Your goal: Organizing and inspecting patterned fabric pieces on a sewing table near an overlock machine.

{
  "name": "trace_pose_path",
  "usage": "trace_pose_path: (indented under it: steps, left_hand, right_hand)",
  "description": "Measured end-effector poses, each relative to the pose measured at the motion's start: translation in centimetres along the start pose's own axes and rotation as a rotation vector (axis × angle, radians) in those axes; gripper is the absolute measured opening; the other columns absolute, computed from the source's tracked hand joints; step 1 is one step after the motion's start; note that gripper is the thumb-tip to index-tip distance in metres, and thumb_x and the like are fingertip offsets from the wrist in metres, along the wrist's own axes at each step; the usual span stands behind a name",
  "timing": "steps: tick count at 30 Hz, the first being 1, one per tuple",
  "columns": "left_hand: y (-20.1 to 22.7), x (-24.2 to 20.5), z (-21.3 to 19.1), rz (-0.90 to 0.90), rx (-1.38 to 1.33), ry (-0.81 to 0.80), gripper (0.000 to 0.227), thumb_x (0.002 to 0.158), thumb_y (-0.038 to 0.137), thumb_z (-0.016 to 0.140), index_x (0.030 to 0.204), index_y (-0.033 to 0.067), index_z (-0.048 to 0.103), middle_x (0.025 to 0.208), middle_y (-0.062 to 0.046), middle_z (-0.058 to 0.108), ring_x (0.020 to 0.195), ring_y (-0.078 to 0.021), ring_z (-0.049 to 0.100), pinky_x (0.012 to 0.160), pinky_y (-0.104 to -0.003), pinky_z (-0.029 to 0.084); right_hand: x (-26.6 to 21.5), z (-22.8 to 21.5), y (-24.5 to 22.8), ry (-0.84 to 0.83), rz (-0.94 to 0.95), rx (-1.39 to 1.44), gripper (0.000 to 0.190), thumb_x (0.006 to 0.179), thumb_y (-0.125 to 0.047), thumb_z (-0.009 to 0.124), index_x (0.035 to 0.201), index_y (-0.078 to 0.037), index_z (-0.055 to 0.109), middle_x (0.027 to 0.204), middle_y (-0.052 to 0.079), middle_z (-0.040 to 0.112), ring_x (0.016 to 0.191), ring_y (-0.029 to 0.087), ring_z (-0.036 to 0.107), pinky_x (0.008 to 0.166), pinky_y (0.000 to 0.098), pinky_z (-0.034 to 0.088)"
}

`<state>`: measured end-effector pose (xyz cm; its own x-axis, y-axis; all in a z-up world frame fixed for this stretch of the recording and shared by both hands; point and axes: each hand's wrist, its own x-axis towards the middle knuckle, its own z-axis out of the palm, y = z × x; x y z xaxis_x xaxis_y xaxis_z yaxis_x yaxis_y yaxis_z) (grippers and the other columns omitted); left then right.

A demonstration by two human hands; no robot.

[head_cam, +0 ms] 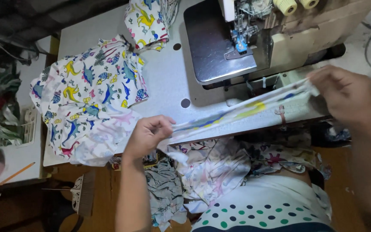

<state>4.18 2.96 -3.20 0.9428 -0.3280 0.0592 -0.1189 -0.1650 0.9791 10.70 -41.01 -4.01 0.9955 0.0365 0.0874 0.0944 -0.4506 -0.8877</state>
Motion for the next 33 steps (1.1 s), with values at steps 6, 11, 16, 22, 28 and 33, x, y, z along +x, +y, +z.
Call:
trace_pose_path:
  steps: [6, 11, 16, 22, 28, 33]
  left_hand:
    - [-0.1, -0.3, -0.8, -0.233, 0.176, 0.036, 0.013, 0.089, 0.023, 0.077, 0.095, 0.0117, 0.075, 0.082, 0.003, 0.068, 0.074, -0.0078, 0.053, 0.069, -0.024, 0.042]
    - [-1.2, -0.8, -1.1, -0.210, 0.063, 0.043, 0.014, 0.091, 0.017, 0.075, 0.103, 0.0097, 0.074, 0.086, 0.002, 0.069, 0.072, -0.0069, 0.057, 0.064, -0.021, 0.045]
    - [-1.0, -0.1, -0.2, -0.331, -0.308, 0.477, 0.022, 0.093, -0.004, 0.067, 0.115, 0.0007, 0.065, 0.089, -0.010, 0.067, 0.076, -0.0167, 0.066, 0.063, -0.024, 0.060]
    - [1.6, -0.4, 3.6, -0.331, 0.343, 0.407, 0.017, 0.094, 0.025, 0.068, 0.104, 0.0124, 0.073, 0.090, 0.000, 0.067, 0.075, -0.0103, 0.062, 0.071, -0.026, 0.055]
    - [-2.1, -1.5, 5.0, -0.212, 0.771, 0.246, 0.018, 0.086, 0.042, 0.076, 0.091, 0.0244, 0.074, 0.103, 0.007, 0.064, 0.105, -0.0186, 0.054, 0.092, -0.037, 0.036]
    - [-0.8, -1.2, 4.7, -0.160, 0.597, 0.249, 0.023, 0.096, 0.034, 0.063, 0.095, 0.0161, 0.078, 0.095, 0.001, 0.067, 0.099, -0.0179, 0.056, 0.088, -0.035, 0.042]
  right_hand:
    - [1.7, 0.2, 1.3, 0.196, 0.357, 0.286, 0.027, 0.127, -0.029, 0.049, 0.105, -0.016, 0.059, 0.086, 0.001, 0.057, 0.068, 0.010, 0.057, 0.055, 0.0202, 0.045]
    - [2.7, -0.8, 4.5, 0.046, 0.302, 0.677, 0.027, 0.124, -0.026, 0.048, 0.105, -0.012, 0.062, 0.099, 0.003, 0.066, 0.091, 0.013, 0.066, 0.080, 0.0206, 0.058]
    - [2.3, -1.7, 4.9, -0.247, 0.160, 0.651, 0.053, 0.098, 0.005, 0.052, 0.150, -0.005, 0.055, 0.086, 0.001, 0.063, 0.090, 0.010, 0.066, 0.094, 0.0218, 0.058]
    - [1.9, 0.5, 6.0, 0.208, 0.209, 0.286, 0.008, 0.117, -0.015, 0.069, 0.110, -0.012, 0.069, 0.085, 0.005, 0.067, 0.062, 0.011, 0.063, 0.052, 0.0177, 0.050]
    - [3.0, 0.7, 5.8, 0.230, 0.363, 0.459, 0.030, 0.126, -0.029, 0.054, 0.101, -0.016, 0.066, 0.083, -0.004, 0.063, 0.075, 0.003, 0.062, 0.072, 0.0174, 0.060]
    - [2.3, 0.0, 6.1, -0.020, 0.245, 0.783, 0.014, 0.116, -0.013, 0.050, 0.121, -0.007, 0.062, 0.117, 0.011, 0.068, 0.104, 0.018, 0.069, 0.096, 0.0284, 0.065]
